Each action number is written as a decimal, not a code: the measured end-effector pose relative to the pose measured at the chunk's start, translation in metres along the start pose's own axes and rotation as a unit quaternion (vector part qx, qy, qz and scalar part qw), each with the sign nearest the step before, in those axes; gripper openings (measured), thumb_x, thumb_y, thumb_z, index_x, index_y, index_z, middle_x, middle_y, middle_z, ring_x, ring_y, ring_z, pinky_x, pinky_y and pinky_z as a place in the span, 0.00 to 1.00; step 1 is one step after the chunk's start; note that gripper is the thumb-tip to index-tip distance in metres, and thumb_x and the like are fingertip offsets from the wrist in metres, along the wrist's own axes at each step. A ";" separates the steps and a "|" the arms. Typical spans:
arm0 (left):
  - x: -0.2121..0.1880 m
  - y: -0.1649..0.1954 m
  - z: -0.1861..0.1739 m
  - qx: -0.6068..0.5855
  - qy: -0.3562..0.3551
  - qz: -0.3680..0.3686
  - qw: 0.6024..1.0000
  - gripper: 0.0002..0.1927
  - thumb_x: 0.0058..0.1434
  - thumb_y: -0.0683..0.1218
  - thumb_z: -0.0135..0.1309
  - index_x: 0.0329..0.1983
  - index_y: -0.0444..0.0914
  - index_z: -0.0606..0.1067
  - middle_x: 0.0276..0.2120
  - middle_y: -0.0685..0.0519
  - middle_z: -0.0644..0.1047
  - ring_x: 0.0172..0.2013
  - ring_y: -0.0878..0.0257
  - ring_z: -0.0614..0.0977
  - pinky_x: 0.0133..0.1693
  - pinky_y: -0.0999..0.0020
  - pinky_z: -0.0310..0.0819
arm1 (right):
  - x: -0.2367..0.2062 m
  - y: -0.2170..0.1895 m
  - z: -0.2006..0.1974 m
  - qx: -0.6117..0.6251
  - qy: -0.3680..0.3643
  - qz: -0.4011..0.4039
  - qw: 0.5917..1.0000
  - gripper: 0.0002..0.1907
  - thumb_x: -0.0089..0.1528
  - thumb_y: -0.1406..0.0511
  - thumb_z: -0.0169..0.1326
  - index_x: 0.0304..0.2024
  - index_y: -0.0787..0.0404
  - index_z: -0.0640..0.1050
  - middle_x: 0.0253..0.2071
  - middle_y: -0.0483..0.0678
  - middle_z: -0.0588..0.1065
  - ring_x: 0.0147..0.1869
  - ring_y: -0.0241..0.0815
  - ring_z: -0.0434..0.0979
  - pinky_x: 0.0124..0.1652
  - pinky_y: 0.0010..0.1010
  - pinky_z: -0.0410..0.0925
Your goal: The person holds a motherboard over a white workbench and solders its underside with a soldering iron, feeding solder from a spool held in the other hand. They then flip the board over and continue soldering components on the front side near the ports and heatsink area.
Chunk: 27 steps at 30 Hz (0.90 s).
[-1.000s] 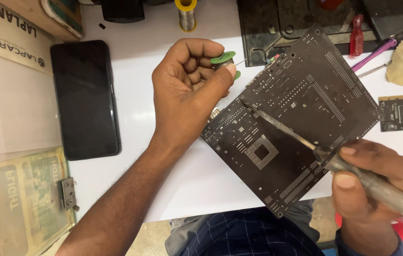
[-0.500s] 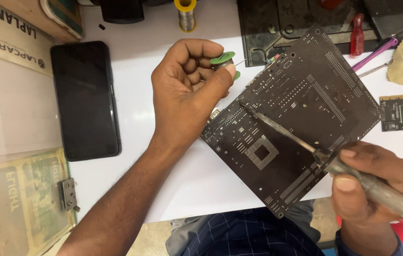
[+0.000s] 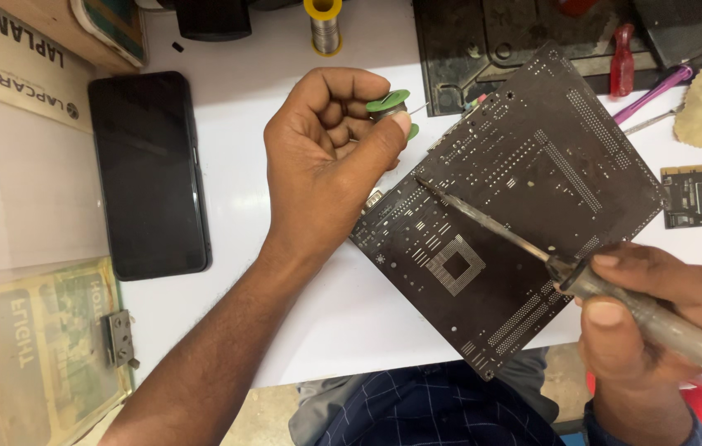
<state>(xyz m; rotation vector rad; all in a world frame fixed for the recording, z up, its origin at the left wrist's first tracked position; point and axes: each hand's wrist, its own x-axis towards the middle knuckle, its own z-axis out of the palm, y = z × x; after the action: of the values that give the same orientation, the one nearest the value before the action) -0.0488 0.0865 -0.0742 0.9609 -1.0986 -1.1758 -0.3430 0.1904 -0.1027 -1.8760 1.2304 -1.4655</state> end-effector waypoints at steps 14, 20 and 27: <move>0.000 0.002 -0.001 -0.006 0.003 -0.003 1.000 0.13 0.67 0.37 0.58 0.52 0.30 0.72 0.40 0.48 0.78 0.37 0.70 0.81 0.38 0.76 0.83 | 0.004 0.003 0.008 0.037 0.018 0.002 0.999 0.26 0.76 0.56 0.59 0.48 0.74 0.68 0.40 0.63 0.76 0.37 0.42 0.82 0.42 0.27 0.78; 0.000 0.003 -0.003 -0.010 0.003 -0.002 1.000 0.12 0.67 0.37 0.58 0.52 0.29 0.72 0.41 0.48 0.78 0.37 0.70 0.81 0.37 0.76 0.83 | 0.008 0.004 0.015 0.083 0.037 0.025 0.996 0.28 0.76 0.54 0.59 0.50 0.76 0.70 0.38 0.62 0.76 0.35 0.43 0.81 0.40 0.30 0.79; 0.001 0.002 -0.005 0.013 -0.001 0.002 1.000 0.12 0.67 0.38 0.58 0.52 0.30 0.72 0.40 0.48 0.78 0.36 0.70 0.82 0.37 0.76 0.83 | 0.015 -0.005 0.018 0.087 0.053 0.074 0.992 0.28 0.77 0.52 0.58 0.47 0.74 0.67 0.32 0.57 0.75 0.29 0.40 0.79 0.32 0.23 0.75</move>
<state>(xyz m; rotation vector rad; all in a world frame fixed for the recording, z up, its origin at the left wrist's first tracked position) -0.0439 0.0860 -0.0732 0.9770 -1.1208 -1.1614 -0.3243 0.1775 -0.0971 -1.5765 1.2184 -1.5544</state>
